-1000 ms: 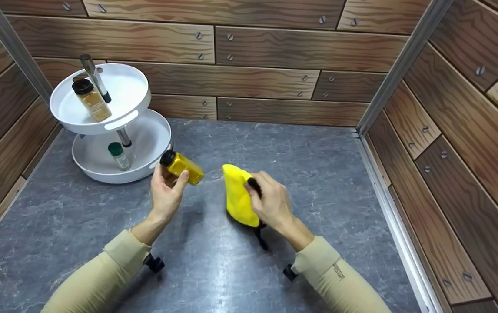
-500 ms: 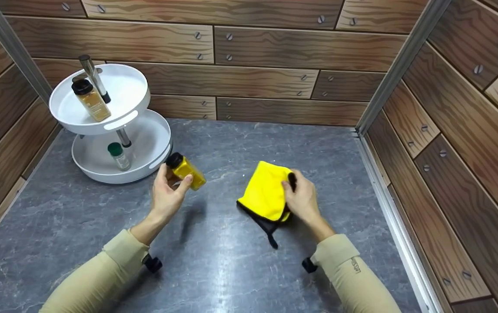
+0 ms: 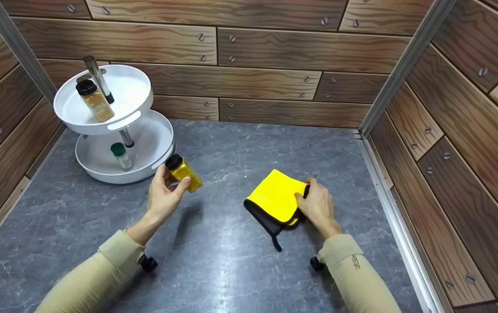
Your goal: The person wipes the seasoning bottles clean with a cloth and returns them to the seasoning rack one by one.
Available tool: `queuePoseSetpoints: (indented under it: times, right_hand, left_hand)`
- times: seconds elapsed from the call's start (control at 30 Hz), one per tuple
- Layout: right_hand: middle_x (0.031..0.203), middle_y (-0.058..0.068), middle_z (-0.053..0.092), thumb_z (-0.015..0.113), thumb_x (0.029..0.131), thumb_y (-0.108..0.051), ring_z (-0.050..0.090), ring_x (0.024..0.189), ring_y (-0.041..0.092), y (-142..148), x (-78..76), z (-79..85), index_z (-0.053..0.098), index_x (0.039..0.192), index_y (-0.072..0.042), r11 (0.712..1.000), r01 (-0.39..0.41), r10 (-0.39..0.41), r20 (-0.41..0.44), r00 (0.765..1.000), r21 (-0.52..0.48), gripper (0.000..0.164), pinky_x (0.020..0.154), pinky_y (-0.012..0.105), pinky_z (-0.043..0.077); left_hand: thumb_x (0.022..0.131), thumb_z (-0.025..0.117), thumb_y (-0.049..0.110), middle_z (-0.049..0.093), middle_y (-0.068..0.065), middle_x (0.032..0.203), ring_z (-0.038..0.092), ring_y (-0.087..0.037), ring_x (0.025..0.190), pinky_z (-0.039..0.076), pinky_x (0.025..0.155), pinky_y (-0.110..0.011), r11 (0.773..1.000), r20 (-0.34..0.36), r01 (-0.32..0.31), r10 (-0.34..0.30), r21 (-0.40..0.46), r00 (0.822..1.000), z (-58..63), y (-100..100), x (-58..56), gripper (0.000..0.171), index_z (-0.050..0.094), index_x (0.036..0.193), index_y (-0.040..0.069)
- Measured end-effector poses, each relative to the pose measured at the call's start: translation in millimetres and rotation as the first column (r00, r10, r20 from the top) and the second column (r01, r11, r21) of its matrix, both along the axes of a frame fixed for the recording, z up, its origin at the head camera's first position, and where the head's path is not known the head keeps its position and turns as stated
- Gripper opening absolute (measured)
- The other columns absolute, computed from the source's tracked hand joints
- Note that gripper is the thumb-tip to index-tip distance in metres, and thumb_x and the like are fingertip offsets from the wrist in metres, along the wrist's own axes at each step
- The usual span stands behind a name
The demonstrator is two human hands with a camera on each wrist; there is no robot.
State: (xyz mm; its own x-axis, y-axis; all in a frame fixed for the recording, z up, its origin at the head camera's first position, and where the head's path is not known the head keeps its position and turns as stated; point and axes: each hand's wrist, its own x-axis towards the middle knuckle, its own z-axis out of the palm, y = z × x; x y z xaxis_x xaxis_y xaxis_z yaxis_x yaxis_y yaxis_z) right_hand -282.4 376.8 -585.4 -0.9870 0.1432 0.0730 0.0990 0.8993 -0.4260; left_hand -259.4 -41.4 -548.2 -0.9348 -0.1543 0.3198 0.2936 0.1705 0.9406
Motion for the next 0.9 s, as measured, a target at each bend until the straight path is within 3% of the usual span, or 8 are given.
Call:
queuePoseSetpoints:
  times: [0.1, 0.23, 0.37, 0.53, 0.73, 0.9]
  right_hand:
    - [0.141, 0.034, 0.069, 0.075, 0.104, -0.031, 0.071, 0.124, 0.055, -0.2, 1.3, 3.6, 0.060, 0.151, 0.004, 0.996, -0.019, 0.022, -0.038, 0.999, 0.083, 0.061, 0.103, 0.069, 0.060]
    - [0.125, 0.029, 0.072, 0.074, 0.104, -0.026, 0.072, 0.110, 0.053, -8.2, 2.8, 9.2, 0.070, 0.136, 0.004, 0.981, -0.067, 0.105, -0.205, 0.973, 0.182, 0.043, 0.089, 0.068, 0.062]
    - [0.110, 0.024, 0.074, 0.074, 0.105, -0.018, 0.071, 0.098, 0.047, -27.4, -0.5, 20.0, 0.077, 0.119, 0.001, 0.966, -0.146, 0.222, -0.392, 0.893, 0.216, 0.023, 0.082, 0.061, 0.061]
    - [0.105, 0.018, 0.076, 0.076, 0.105, -0.015, 0.073, 0.096, 0.042, -64.8, -7.8, 44.3, 0.078, 0.111, -0.003, 0.929, -0.287, 0.368, -0.527, 0.766, 0.233, 0.014, 0.083, 0.055, 0.062]
    - [0.103, 0.013, 0.077, 0.073, 0.106, -0.015, 0.074, 0.097, 0.036, -117.0, -20.3, 72.2, 0.077, 0.109, -0.005, 0.867, -0.418, 0.492, -0.597, 0.634, 0.271, 0.011, 0.086, 0.050, 0.063]
    - [0.099, 0.011, 0.075, 0.071, 0.105, -0.011, 0.072, 0.091, 0.033, -156.9, -32.2, 90.9, 0.076, 0.109, -0.007, 0.816, -0.494, 0.564, -0.602, 0.565, 0.301, 0.007, 0.082, 0.047, 0.061]
  left_hand:
    - [0.095, 0.086, 0.007, 0.078, -0.023, 0.113, 0.082, -0.041, 0.105, 0.070, 0.091, -0.051, 1.000, 0.000, -0.011, 0.011, -0.022, 1.000, 1.0, -5.1, 0.5, 0.041, 0.064, 0.129, 0.001]
    - [0.094, 0.086, 0.007, 0.078, -0.022, 0.113, 0.082, -0.039, 0.105, 0.069, 0.093, -0.053, 0.999, 0.003, -0.019, 0.019, -0.037, 1.000, 4.4, -12.3, 1.0, 0.041, 0.064, 0.128, 0.001]
    - [0.094, 0.086, 0.008, 0.079, -0.020, 0.113, 0.082, -0.035, 0.103, 0.070, 0.091, -0.049, 0.998, -0.017, -0.026, 0.025, -0.063, 1.000, 12.8, -21.2, 1.0, 0.042, 0.065, 0.130, 0.002]
    - [0.094, 0.087, 0.007, 0.079, -0.020, 0.114, 0.081, -0.035, 0.101, 0.069, 0.090, -0.046, 0.992, -0.085, -0.039, 0.029, -0.122, 0.996, 30.2, -35.6, -4.2, 0.043, 0.065, 0.131, 0.001]
    - [0.093, 0.087, 0.007, 0.078, -0.022, 0.115, 0.081, -0.037, 0.103, 0.070, 0.091, -0.046, 0.987, -0.170, -0.071, 0.046, -0.146, 0.984, 61.1, -52.6, -17.1, 0.045, 0.064, 0.130, -0.002]
    - [0.092, 0.088, 0.011, 0.079, -0.023, 0.117, 0.080, -0.038, 0.103, 0.068, 0.094, -0.051, 0.972, -0.227, -0.143, 0.099, -0.187, 0.969, 90.7, -62.8, -31.7, 0.047, 0.065, 0.131, -0.003]
